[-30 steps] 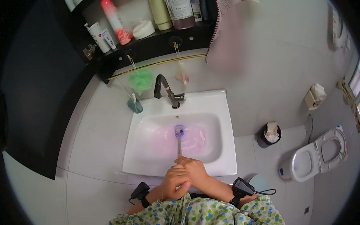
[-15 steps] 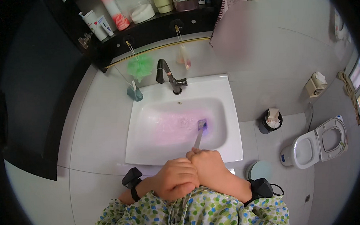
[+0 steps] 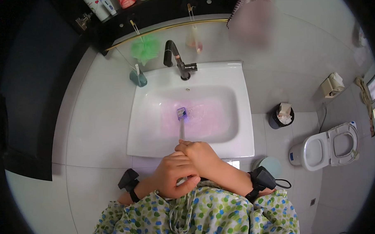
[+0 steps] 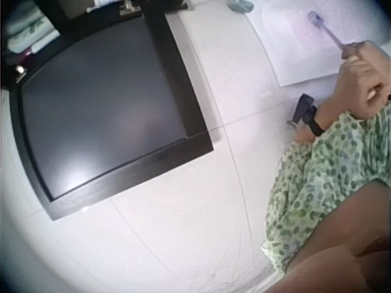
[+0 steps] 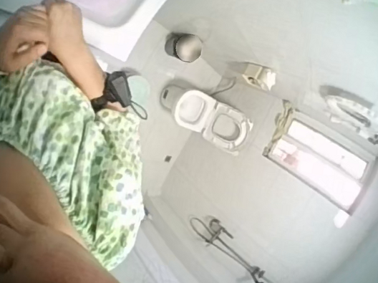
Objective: Scrubbing the inside of a bathroom sink using a long-handled brush with soap and water.
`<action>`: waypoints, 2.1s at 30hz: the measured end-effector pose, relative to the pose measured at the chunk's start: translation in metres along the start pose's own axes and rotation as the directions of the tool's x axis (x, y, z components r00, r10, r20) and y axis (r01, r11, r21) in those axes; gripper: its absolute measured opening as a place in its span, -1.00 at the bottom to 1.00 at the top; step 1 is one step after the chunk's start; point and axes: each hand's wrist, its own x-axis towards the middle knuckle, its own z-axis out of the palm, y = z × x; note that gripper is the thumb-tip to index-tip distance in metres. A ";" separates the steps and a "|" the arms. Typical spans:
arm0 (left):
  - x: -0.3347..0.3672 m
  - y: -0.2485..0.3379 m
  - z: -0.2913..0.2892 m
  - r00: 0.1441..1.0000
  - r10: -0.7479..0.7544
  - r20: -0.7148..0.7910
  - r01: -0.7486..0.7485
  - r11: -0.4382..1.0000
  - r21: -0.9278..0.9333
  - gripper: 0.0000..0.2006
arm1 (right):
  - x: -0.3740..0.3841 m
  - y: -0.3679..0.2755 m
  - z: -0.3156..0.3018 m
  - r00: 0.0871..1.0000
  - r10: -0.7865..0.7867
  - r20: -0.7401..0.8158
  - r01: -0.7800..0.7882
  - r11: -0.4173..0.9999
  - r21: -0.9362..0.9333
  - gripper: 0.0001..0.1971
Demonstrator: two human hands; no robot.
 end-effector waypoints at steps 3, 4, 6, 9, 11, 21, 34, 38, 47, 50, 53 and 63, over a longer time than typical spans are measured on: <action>0.016 0.013 -0.007 0.997 0.051 0.061 -0.046 0.996 -0.081 -0.93 | -0.011 -0.016 -0.024 0.999 -0.005 0.048 0.006 1.000 -0.007 -0.69; 0.021 0.014 -0.006 0.990 0.121 0.069 -0.110 0.983 -0.147 -0.92 | -0.015 -0.024 -0.037 0.999 -0.003 0.054 0.003 1.000 -0.004 -0.69; 0.026 0.018 -0.006 0.984 0.152 0.091 -0.137 0.978 -0.157 -0.92 | -0.022 -0.041 -0.057 0.969 0.180 0.168 -0.156 0.977 -0.143 -0.69; 0.026 0.005 -0.001 0.972 0.212 0.103 -0.186 0.958 -0.218 -0.92 | -0.028 -0.031 -0.053 0.981 0.192 0.010 -0.186 0.962 -0.202 -0.70; 0.021 -0.011 0.008 0.968 0.234 0.089 -0.203 0.941 -0.269 -0.92 | -0.021 -0.007 -0.038 0.983 0.172 -0.068 -0.182 0.964 -0.192 -0.68; 0.002 -0.015 0.018 0.989 0.136 0.051 -0.138 0.989 0.045 -0.78 | -0.015 0.025 0.019 0.990 -0.013 -0.140 0.034 0.989 0.145 -0.70; 0.016 -0.022 0.031 0.939 0.263 -0.223 -0.302 0.938 -0.168 -0.89 | -0.028 0.015 -0.006 0.977 -0.003 -0.213 -0.041 0.979 -0.201 -0.68; 0.006 0.004 0.011 0.970 0.235 -0.055 -0.241 0.934 -0.264 -0.82 | -0.033 -0.016 -0.009 0.992 0.019 -0.126 -0.051 0.963 -0.264 -0.74; 0.007 -0.038 0.015 0.959 0.190 -0.210 -0.192 0.981 0.011 -0.74 | 0.014 0.032 0.057 0.957 -0.011 -0.290 0.085 0.966 0.244 -0.76; 0.000 -0.067 0.032 0.989 0.137 -0.057 -0.136 0.990 0.023 -0.73 | 0.021 0.052 0.081 0.897 0.018 -0.442 0.152 0.926 0.346 -0.75; -0.005 -0.070 0.049 0.989 0.139 -0.058 -0.135 0.989 0.067 -0.69 | 0.012 0.064 0.088 0.909 0.022 -0.417 0.092 0.963 0.252 -0.82; -0.001 -0.021 0.042 0.988 0.056 0.142 -0.088 0.970 0.228 -0.68 | 0.002 0.019 0.078 0.920 0.011 -0.393 0.208 0.835 0.509 -0.85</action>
